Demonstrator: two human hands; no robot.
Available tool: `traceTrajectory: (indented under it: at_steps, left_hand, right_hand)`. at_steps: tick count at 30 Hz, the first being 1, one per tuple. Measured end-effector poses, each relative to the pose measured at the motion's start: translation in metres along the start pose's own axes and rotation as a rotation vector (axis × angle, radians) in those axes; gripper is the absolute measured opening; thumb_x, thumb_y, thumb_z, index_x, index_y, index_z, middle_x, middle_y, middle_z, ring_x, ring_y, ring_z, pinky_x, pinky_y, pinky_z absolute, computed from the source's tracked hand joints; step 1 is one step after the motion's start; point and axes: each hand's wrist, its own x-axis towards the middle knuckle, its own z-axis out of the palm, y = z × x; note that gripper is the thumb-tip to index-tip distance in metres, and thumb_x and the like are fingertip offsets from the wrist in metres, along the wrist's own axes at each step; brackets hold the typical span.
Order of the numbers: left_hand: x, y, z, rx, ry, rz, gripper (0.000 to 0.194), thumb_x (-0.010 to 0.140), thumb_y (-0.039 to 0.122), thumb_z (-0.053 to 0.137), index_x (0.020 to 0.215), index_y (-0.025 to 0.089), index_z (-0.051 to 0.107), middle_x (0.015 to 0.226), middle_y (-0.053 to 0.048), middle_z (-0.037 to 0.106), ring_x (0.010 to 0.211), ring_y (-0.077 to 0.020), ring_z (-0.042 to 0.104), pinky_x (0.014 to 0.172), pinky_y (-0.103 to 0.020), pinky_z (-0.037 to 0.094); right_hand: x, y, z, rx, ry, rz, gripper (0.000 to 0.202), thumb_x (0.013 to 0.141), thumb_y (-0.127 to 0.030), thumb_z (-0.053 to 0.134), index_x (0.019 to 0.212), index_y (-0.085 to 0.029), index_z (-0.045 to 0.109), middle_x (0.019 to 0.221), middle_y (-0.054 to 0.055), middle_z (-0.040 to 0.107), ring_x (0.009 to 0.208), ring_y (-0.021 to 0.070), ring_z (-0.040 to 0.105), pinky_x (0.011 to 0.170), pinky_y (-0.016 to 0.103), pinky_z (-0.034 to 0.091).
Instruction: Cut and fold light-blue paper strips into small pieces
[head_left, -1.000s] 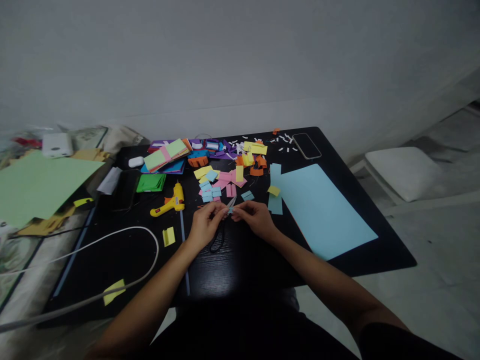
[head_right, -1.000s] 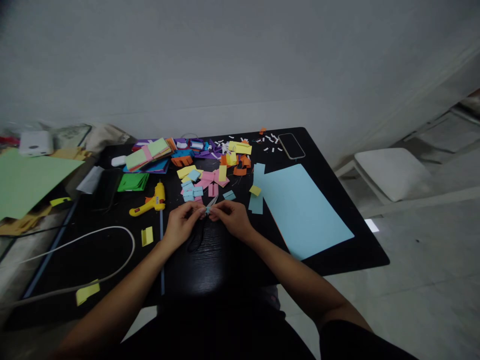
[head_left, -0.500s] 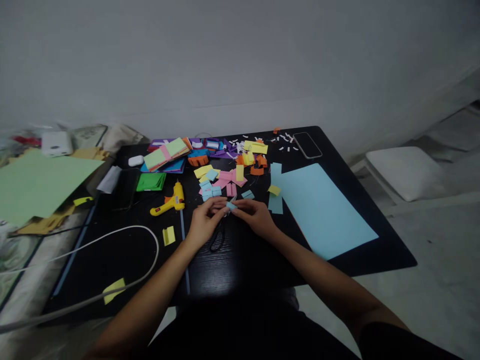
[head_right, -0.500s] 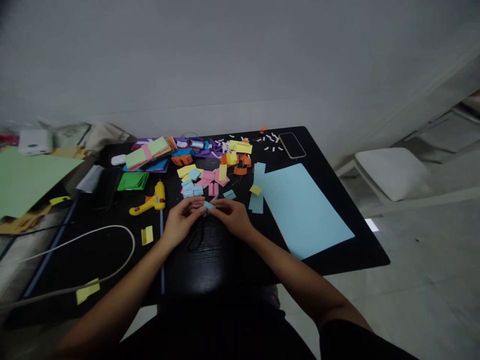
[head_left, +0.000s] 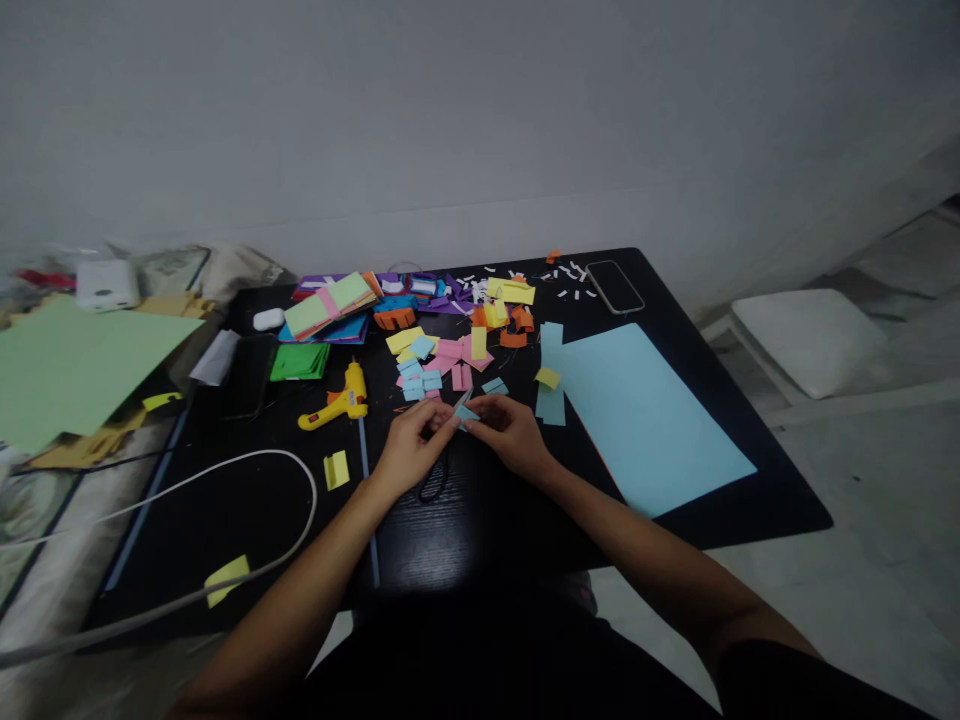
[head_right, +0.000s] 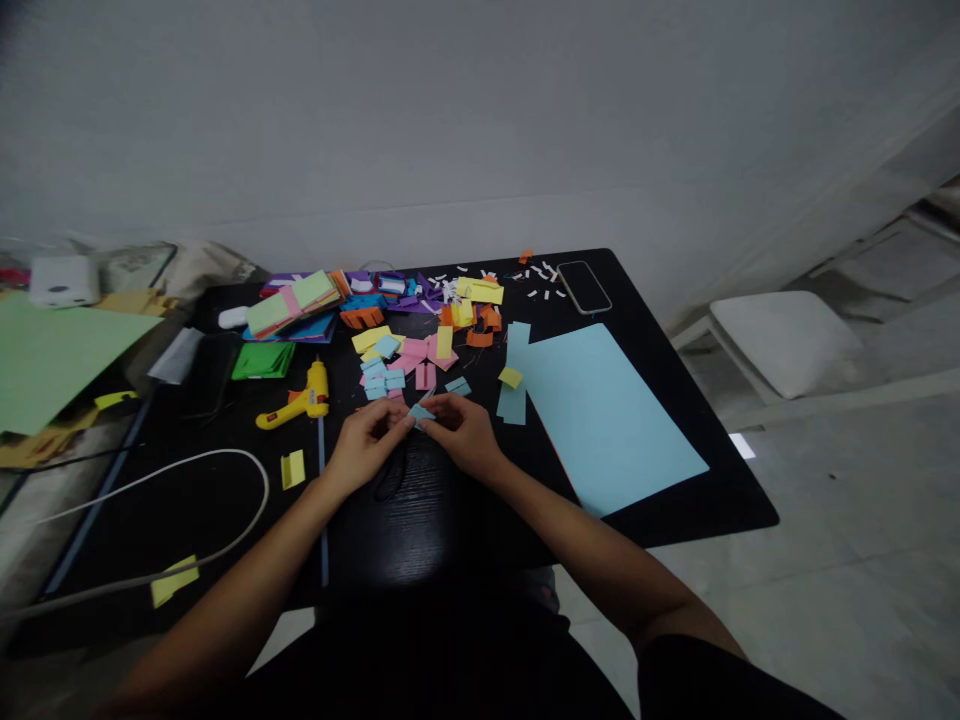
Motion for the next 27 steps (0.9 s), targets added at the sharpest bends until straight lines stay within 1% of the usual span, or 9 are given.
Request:
traceTrajectory:
  at_steps: [3,7,11,13,15,19,22,24,27]
  left_hand:
    - [0.0002,-0.0006,-0.0009,-0.007,-0.031,-0.032,0.019,0.091,0.037,0.068,0.088,0.019,0.07,0.076,0.0,0.066,0.067,-0.014,0.059,0.063,-0.025,0.048]
    - [0.0003,-0.0006,-0.0002,-0.122,-0.055,-0.097,0.022,0.091,0.04,0.067,0.088,0.019,0.07,0.07,0.001,0.066,0.062,-0.0134,0.059,0.061,-0.024,0.048]
    - [0.0002,-0.0001,0.0011,-0.212,-0.058,-0.14,0.022,0.09,0.04,0.069,0.09,0.019,0.07,0.07,0.0,0.069,0.061,-0.0136,0.063,0.062,-0.025,0.052]
    - [0.0003,0.0003,0.0013,-0.235,-0.06,-0.152,0.022,0.089,0.041,0.07,0.089,0.019,0.07,0.071,0.0,0.07,0.062,-0.0138,0.065,0.062,-0.025,0.053]
    - [0.0005,0.0007,0.001,-0.245,-0.066,-0.16,0.022,0.089,0.041,0.07,0.088,0.019,0.07,0.071,0.0,0.07,0.062,-0.0141,0.066,0.062,-0.026,0.054]
    - [-0.0002,0.0017,0.001,-0.206,-0.062,-0.114,0.023,0.09,0.041,0.07,0.089,0.019,0.07,0.069,0.0,0.07,0.061,-0.0143,0.066,0.062,-0.026,0.054]
    - [-0.0021,0.0024,0.0027,-0.15,-0.02,-0.076,0.022,0.091,0.041,0.069,0.088,0.019,0.071,0.07,0.001,0.07,0.061,-0.0144,0.066,0.062,-0.026,0.053]
    - [-0.0033,0.0025,0.004,-0.131,0.008,-0.073,0.022,0.092,0.041,0.068,0.088,0.02,0.07,0.071,0.001,0.07,0.062,-0.0146,0.066,0.061,-0.026,0.053]
    - [-0.0036,0.0026,0.005,-0.139,0.016,-0.064,0.02,0.093,0.04,0.068,0.09,0.02,0.071,0.073,0.0,0.071,0.064,-0.0149,0.067,0.062,-0.026,0.053]
  right_hand:
    - [0.0003,-0.0013,0.0,0.022,-0.01,0.017,0.029,0.077,-0.037,0.083,0.099,-0.021,0.073,0.1,0.005,0.079,0.094,0.0213,0.075,0.093,0.038,0.059]
    - [0.0021,-0.0037,-0.002,0.073,-0.019,0.059,0.033,0.073,-0.037,0.085,0.099,-0.021,0.073,0.104,0.006,0.079,0.098,0.0222,0.075,0.099,0.041,0.057]
    - [0.0033,-0.0035,-0.0033,0.113,-0.044,0.118,0.037,0.07,-0.037,0.087,0.101,-0.021,0.073,0.096,0.004,0.08,0.091,0.0217,0.076,0.093,0.04,0.06]
    - [0.0034,-0.0031,-0.0034,0.123,-0.047,0.114,0.036,0.07,-0.037,0.087,0.099,-0.021,0.073,0.094,0.004,0.08,0.089,0.0219,0.076,0.09,0.04,0.06]
    - [0.0031,-0.0032,-0.003,0.109,-0.045,0.088,0.034,0.071,-0.037,0.087,0.097,-0.021,0.073,0.095,0.004,0.08,0.091,0.0222,0.076,0.091,0.04,0.06]
    - [0.0005,-0.0049,-0.0009,0.046,-0.025,0.044,0.029,0.073,-0.037,0.085,0.095,-0.021,0.073,0.092,0.004,0.079,0.088,0.0217,0.075,0.089,0.038,0.059]
    - [-0.0015,-0.0057,0.0012,-0.018,0.035,0.008,0.025,0.076,-0.038,0.082,0.094,-0.022,0.073,0.088,0.004,0.078,0.082,0.0211,0.074,0.083,0.036,0.06]
    - [-0.0012,-0.0053,0.0016,-0.025,0.055,0.0,0.026,0.076,-0.039,0.081,0.095,-0.022,0.073,0.089,0.004,0.078,0.082,0.0215,0.074,0.082,0.036,0.06]
    - [0.0012,-0.0036,-0.0002,0.022,0.002,0.037,0.028,0.074,-0.041,0.083,0.093,-0.022,0.074,0.089,0.004,0.079,0.081,0.0218,0.074,0.082,0.036,0.06]
